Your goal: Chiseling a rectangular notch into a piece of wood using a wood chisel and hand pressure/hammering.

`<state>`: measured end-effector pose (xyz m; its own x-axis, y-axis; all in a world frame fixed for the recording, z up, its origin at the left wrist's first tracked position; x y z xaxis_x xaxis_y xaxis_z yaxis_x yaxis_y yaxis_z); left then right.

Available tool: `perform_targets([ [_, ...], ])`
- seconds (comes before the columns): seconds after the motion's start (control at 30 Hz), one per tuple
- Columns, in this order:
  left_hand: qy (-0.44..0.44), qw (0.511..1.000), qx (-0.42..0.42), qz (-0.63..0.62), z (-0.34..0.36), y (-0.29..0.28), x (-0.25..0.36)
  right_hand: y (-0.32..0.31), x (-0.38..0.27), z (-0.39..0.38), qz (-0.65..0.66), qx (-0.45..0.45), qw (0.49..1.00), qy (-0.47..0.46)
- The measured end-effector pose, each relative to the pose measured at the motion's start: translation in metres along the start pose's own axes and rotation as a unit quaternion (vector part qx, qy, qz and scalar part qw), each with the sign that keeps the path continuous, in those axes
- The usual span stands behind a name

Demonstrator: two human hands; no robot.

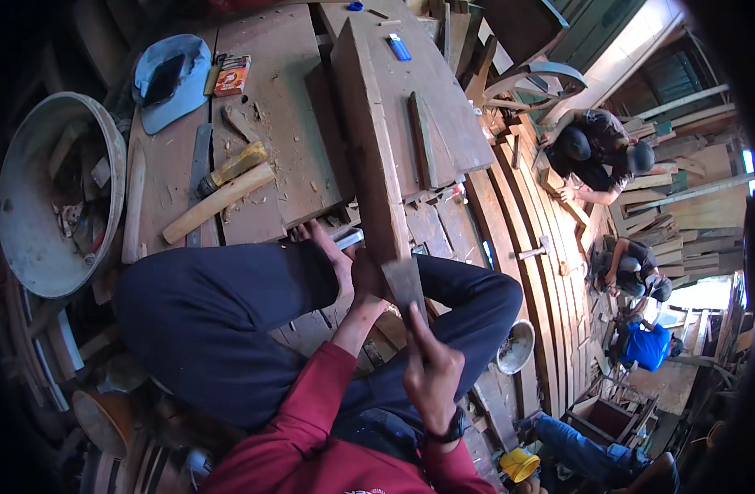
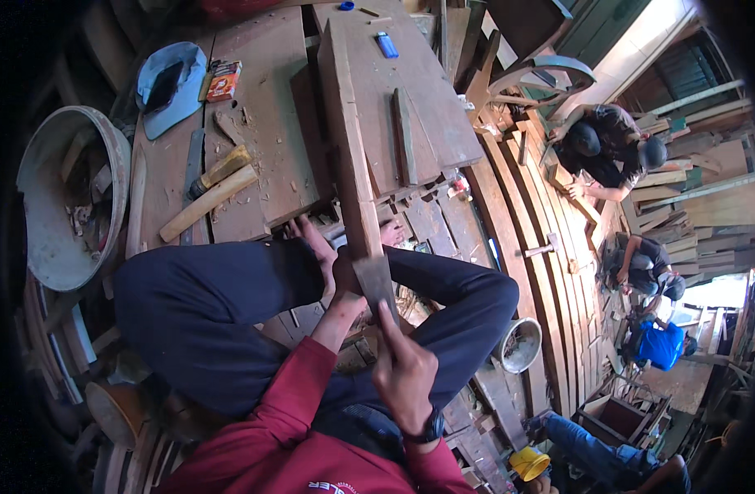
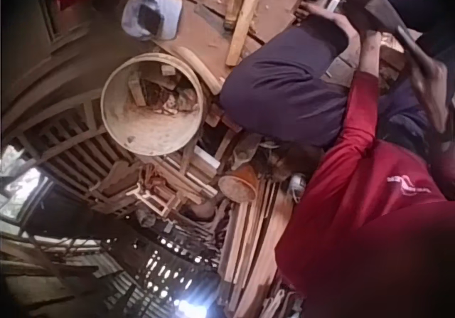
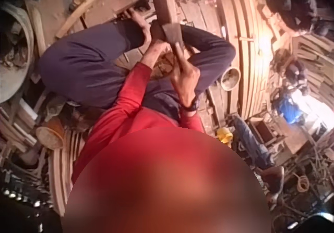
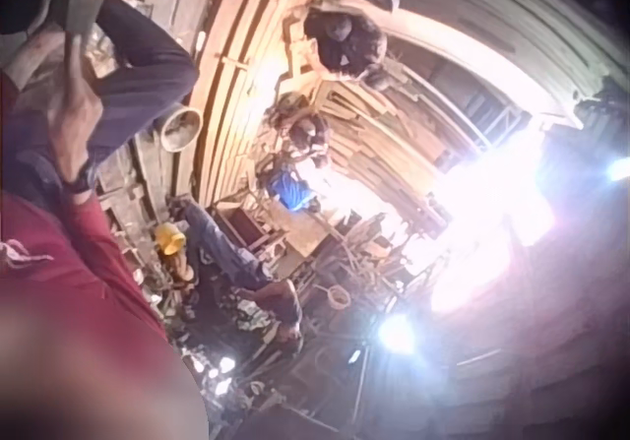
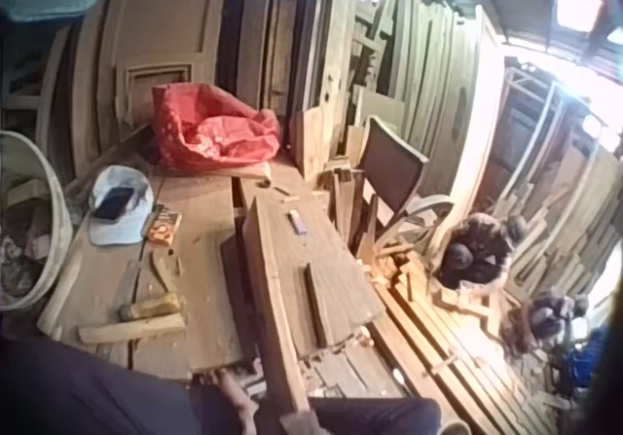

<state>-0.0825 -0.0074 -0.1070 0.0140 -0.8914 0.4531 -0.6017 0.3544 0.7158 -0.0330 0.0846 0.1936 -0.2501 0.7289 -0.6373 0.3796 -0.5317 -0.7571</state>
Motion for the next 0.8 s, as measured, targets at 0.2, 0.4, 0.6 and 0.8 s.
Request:
perform_targets([
  [0.2, 0.0, 0.988, -0.082, 0.133, -0.007, 0.019, 0.005, -0.005, -0.003, 0.009, 0.074, 0.047, 0.996, -0.016],
  [0.4, -0.052, 0.991, 0.02, -0.123, -0.029, 0.049, 0.01, -0.002, 0.035, -0.028, 0.123, 0.023, 0.992, 0.033],
  [0.6, -0.066, 0.995, -0.037, -0.064, -0.012, 0.01, -0.01, -0.006, 0.0, 0.012, 0.137, 0.003, 0.99, 0.028],
  [0.8, -0.027, 0.999, -0.042, 0.022, -0.026, 0.037, 0.009, -0.007, 0.023, -0.036, 0.086, -0.019, 0.995, 0.036],
])
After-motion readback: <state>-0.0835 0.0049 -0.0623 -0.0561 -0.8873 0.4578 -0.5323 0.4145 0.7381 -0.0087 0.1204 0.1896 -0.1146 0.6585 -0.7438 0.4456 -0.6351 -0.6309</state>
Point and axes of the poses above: each hand's wrist, its own z-axis towards the middle knuckle, its own y-axis out of the palm, x = y × z, the point moved 9 cm from there along z, towards the middle knuckle, and after that the axes turned 10 degrees about -x, right-handed, at the moved point
